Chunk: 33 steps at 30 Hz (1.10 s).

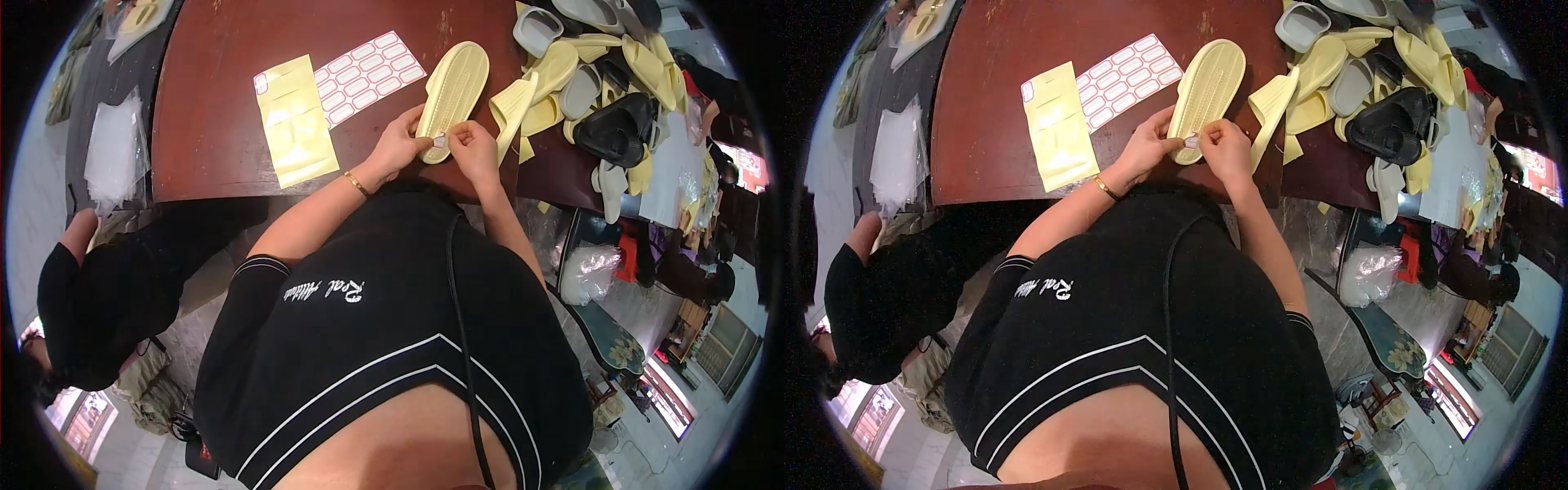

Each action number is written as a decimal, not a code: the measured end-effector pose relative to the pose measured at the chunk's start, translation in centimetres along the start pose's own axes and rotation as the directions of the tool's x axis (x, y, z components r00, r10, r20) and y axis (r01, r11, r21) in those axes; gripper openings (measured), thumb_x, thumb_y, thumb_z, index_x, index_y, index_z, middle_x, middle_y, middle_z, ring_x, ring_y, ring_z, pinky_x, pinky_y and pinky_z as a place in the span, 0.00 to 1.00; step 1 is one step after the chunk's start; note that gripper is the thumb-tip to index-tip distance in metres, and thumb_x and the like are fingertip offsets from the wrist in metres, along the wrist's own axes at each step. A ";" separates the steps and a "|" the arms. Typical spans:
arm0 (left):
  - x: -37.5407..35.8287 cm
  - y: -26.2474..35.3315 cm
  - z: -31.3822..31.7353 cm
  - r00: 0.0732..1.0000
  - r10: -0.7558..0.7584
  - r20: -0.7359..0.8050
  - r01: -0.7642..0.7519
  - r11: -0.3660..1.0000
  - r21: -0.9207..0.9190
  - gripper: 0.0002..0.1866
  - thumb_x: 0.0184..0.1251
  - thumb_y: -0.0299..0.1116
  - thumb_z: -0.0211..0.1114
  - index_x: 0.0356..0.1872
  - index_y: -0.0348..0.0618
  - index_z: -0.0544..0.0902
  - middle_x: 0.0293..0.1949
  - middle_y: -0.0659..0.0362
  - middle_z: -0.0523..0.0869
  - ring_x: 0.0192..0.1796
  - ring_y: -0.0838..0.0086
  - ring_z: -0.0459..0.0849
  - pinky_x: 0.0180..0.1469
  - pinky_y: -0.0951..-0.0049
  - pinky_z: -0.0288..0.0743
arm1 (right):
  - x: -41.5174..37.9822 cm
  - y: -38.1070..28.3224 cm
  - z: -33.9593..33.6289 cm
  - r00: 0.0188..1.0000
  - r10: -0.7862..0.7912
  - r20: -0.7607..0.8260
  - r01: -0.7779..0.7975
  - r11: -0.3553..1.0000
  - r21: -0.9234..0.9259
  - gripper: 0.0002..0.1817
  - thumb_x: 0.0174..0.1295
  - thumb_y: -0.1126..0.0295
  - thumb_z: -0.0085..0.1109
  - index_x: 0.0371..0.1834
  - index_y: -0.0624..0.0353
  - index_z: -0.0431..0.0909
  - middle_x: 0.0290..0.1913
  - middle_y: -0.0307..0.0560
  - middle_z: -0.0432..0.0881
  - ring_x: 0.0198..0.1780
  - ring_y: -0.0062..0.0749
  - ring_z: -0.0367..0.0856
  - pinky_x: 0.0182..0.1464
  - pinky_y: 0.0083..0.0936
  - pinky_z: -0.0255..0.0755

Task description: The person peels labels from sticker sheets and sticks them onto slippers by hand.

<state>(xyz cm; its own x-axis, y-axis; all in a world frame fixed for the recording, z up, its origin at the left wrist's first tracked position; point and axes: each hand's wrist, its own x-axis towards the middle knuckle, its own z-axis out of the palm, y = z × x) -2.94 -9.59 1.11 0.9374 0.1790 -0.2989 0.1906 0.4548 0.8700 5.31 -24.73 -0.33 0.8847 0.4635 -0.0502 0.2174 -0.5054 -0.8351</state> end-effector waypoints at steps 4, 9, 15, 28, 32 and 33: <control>0.1 -0.2 0.1 1.000 0.002 0.016 -0.002 1.000 0.017 0.37 0.51 0.10 0.59 0.67 0.33 0.64 0.55 0.52 0.80 0.56 0.71 0.79 0.57 0.74 0.73 | -0.2 -1.0 -0.5 0.999 -0.046 0.013 0.047 0.993 -0.107 0.05 0.53 0.74 0.64 0.29 0.65 0.79 0.25 0.42 0.81 0.26 0.19 0.78 0.32 0.19 0.75; 0.0 -0.1 0.0 0.999 0.026 0.041 -0.031 0.993 0.112 0.37 0.53 0.11 0.59 0.69 0.34 0.62 0.57 0.53 0.79 0.56 0.73 0.78 0.59 0.73 0.72 | -0.4 -2.0 -0.7 0.991 -0.131 0.001 0.127 0.959 -0.251 0.04 0.50 0.73 0.65 0.27 0.62 0.80 0.26 0.46 0.81 0.27 0.30 0.81 0.32 0.25 0.76; 0.4 -1.0 -0.2 0.995 0.083 0.057 -0.095 0.962 0.254 0.37 0.54 0.12 0.60 0.69 0.34 0.62 0.58 0.54 0.78 0.58 0.74 0.77 0.60 0.74 0.70 | -0.1 -2.4 -0.9 0.977 -0.212 0.014 0.200 0.897 -0.395 0.04 0.47 0.72 0.64 0.24 0.59 0.79 0.25 0.47 0.79 0.27 0.40 0.81 0.31 0.32 0.75; 0.1 -0.4 0.0 0.998 0.027 0.050 -0.038 0.972 0.233 0.36 0.54 0.12 0.59 0.68 0.34 0.63 0.58 0.54 0.78 0.58 0.73 0.77 0.60 0.74 0.70 | 0.0 -2.1 -1.4 0.988 0.004 0.155 0.018 0.990 -0.137 0.08 0.43 0.70 0.66 0.23 0.60 0.77 0.23 0.46 0.78 0.24 0.33 0.77 0.30 0.28 0.72; 0.1 -0.3 0.1 0.998 0.013 0.063 -0.024 0.984 0.175 0.36 0.53 0.11 0.58 0.68 0.33 0.63 0.58 0.54 0.78 0.58 0.73 0.77 0.60 0.73 0.70 | -0.4 -2.4 -1.5 0.989 -0.008 0.151 0.021 0.996 -0.085 0.04 0.48 0.76 0.62 0.23 0.63 0.77 0.19 0.38 0.74 0.22 0.17 0.70 0.27 0.18 0.67; 0.1 -0.3 0.1 0.998 0.012 0.061 -0.023 0.984 0.175 0.36 0.53 0.11 0.58 0.68 0.33 0.63 0.58 0.54 0.78 0.58 0.73 0.77 0.60 0.73 0.70 | -0.4 -2.3 -1.6 0.988 -0.009 0.151 0.021 0.997 -0.077 0.04 0.48 0.75 0.62 0.24 0.63 0.77 0.21 0.38 0.75 0.23 0.17 0.71 0.28 0.18 0.68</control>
<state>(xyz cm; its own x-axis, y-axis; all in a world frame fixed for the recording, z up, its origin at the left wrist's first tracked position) -2.85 -9.76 0.84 0.9557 0.1309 -0.2635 0.2172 0.2906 0.9319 5.10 -24.93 2.50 0.8100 0.5730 -0.1248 0.2671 -0.5499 -0.7914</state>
